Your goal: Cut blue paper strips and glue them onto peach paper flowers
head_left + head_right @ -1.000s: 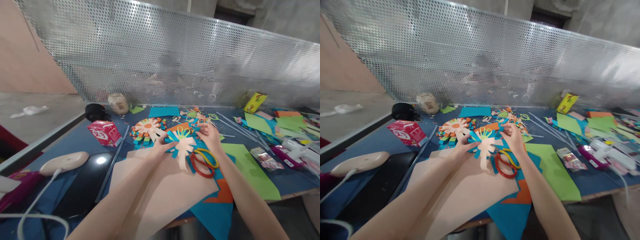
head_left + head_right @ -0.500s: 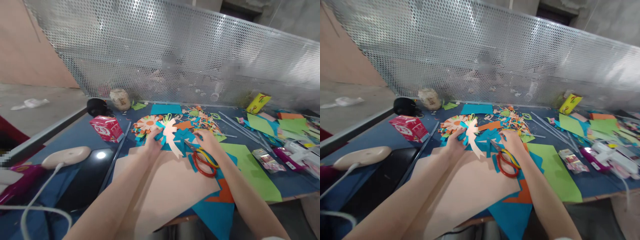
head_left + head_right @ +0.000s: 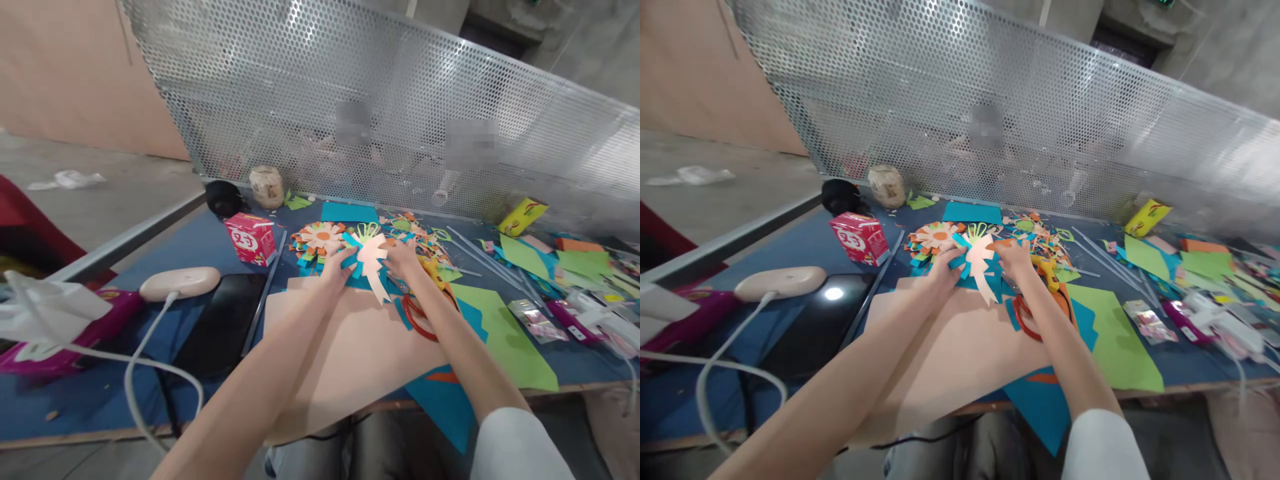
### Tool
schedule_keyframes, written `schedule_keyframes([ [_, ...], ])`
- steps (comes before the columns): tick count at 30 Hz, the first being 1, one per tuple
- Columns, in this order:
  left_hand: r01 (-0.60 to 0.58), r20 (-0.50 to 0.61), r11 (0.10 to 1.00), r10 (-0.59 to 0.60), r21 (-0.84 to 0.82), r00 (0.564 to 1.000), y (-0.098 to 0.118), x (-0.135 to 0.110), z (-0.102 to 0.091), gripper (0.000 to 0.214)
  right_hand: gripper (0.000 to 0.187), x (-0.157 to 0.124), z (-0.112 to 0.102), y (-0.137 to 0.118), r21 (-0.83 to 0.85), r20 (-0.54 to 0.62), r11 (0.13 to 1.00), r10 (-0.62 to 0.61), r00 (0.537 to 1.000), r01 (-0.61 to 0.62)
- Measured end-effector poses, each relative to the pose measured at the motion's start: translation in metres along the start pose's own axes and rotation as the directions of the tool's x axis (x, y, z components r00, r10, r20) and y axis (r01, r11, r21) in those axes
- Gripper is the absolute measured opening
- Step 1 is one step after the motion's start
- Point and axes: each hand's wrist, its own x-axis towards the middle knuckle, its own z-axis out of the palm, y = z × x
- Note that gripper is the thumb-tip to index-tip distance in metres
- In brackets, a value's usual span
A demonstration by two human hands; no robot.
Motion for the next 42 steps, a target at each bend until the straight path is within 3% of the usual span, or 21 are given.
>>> schedule_keyframes([
  [5, 0.021, -0.019, 0.995, -0.019, 0.098, 1.0, -0.002, -0.007, 0.005, 0.035, 0.031, -0.008, -0.015, 0.012, 0.118, -0.128, 0.992, 0.05, 0.991, -0.035],
  [7, 0.018, 0.043, 0.982, -0.027, 0.186, 0.999, -0.003, -0.012, 0.008, 0.036, 0.032, -0.015, -0.029, 0.019, 0.234, -0.207, 0.972, 0.077, 0.975, -0.027],
  [9, -0.013, 0.147, 0.967, -0.025, 0.255, 0.989, -0.005, -0.017, 0.01, 0.035, 0.023, -0.025, -0.044, 0.026, 0.592, -0.374, 0.804, 0.218, 0.901, 0.051],
  [10, -0.035, 0.191, 0.959, -0.02, 0.281, 0.981, -0.006, -0.02, 0.01, 0.035, 0.024, -0.031, -0.051, 0.028, 0.694, -0.395, 0.712, 0.253, 0.883, 0.107],
  [13, -0.089, 0.283, 0.926, -0.02, 0.367, 0.959, -0.008, -0.026, 0.01, 0.034, 0.027, -0.047, -0.061, 0.031, 0.836, -0.325, 0.526, 0.246, 0.913, 0.156],
  [17, -0.128, 0.354, 0.88, -0.047, 0.457, 0.934, -0.007, -0.031, 0.01, 0.033, 0.022, -0.056, -0.057, 0.03, 0.885, -0.264, 0.434, 0.175, 0.949, 0.167],
  [25, -0.132, 0.269, 0.823, -0.026, 0.552, 0.963, -0.006, -0.033, 0.009, 0.036, 0.019, -0.053, -0.049, 0.024, 0.971, -0.075, 0.236, 0.158, 0.985, 0.037],
  [29, -0.167, 0.273, 0.802, 0.004, 0.574, 0.962, -0.006, -0.033, 0.009, 0.037, 0.032, -0.056, -0.049, 0.021, 0.994, 0.014, 0.109, 0.092, 0.996, -0.024],
  [33, -0.193, 0.291, 0.777, 0.014, 0.6, 0.957, -0.006, -0.033, 0.007, 0.038, 0.051, -0.057, -0.051, 0.019, 0.997, 0.012, 0.081, 0.07, 0.997, -0.018],
  [42, -0.273, 0.346, 0.729, 0.053, 0.627, 0.937, -0.004, -0.036, 0.006, 0.032, 0.046, -0.056, -0.045, 0.018, 0.986, -0.002, 0.165, 0.078, 0.997, -0.011],
])
